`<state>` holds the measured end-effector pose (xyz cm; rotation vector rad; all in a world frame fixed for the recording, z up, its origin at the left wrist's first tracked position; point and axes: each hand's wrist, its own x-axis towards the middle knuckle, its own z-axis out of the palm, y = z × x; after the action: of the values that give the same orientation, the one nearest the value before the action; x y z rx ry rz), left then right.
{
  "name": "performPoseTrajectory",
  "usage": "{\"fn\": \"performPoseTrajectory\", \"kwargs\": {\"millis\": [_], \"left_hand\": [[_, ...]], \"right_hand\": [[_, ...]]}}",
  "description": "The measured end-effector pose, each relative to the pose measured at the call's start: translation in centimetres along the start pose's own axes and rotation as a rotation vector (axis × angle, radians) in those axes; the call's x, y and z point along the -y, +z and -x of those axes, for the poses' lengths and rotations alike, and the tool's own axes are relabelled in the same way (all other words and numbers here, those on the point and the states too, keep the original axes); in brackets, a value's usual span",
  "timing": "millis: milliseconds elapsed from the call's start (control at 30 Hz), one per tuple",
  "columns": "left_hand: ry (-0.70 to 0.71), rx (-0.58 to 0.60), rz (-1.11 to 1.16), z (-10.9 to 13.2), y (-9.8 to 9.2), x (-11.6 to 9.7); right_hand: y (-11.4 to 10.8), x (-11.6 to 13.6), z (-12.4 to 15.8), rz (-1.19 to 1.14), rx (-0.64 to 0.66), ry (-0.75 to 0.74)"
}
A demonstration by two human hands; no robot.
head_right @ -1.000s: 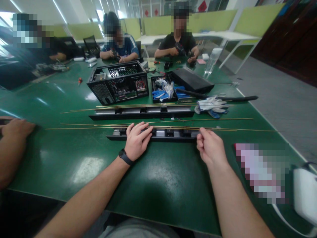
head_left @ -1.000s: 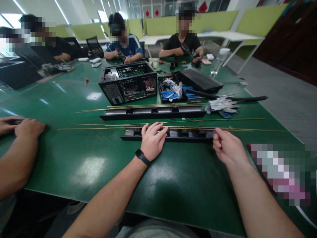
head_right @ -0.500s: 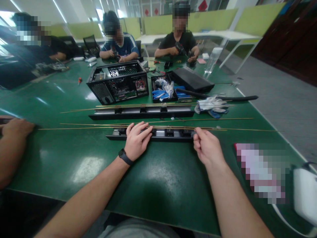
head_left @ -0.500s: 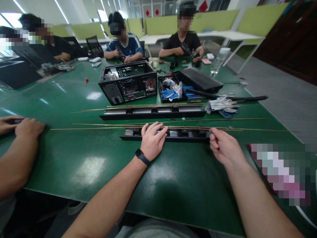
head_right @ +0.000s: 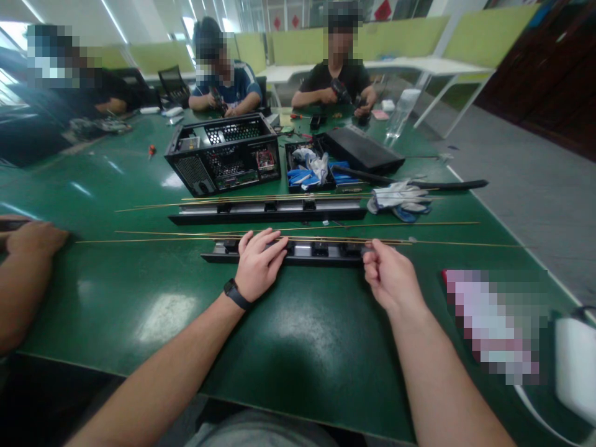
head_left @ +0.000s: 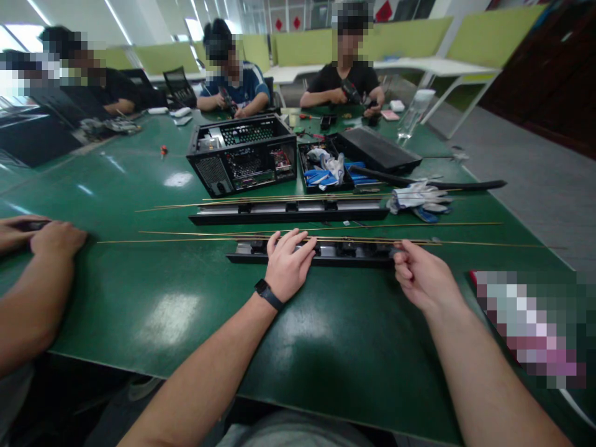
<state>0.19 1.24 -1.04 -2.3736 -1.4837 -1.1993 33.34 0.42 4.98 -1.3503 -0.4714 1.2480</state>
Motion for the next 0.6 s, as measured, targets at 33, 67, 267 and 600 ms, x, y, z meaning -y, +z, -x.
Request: {"fn": "performPoseTrajectory", "kwargs": {"millis": [33,67,267,600], "left_hand": [[0.0,0.0,0.002,0.01,0.01,0.01],[0.003,-0.005,0.004,0.02,0.03,0.02],[0.023,-0.026,0.001,0.05,0.09,0.04],[0.018,-0.017,0.0,0.04,0.02,-0.05]], "right_hand": [[-0.02,0.0,-0.04,-0.01,-0.023,-0.012],[-0.01,-0.01,-0.04,-0.017,-0.04,-0.024],[0.48,-0.15,0.43,-0.001,0.03,0.0],[0.15,-0.25,-0.05,-0.015,-0.006,-0.023]]}}
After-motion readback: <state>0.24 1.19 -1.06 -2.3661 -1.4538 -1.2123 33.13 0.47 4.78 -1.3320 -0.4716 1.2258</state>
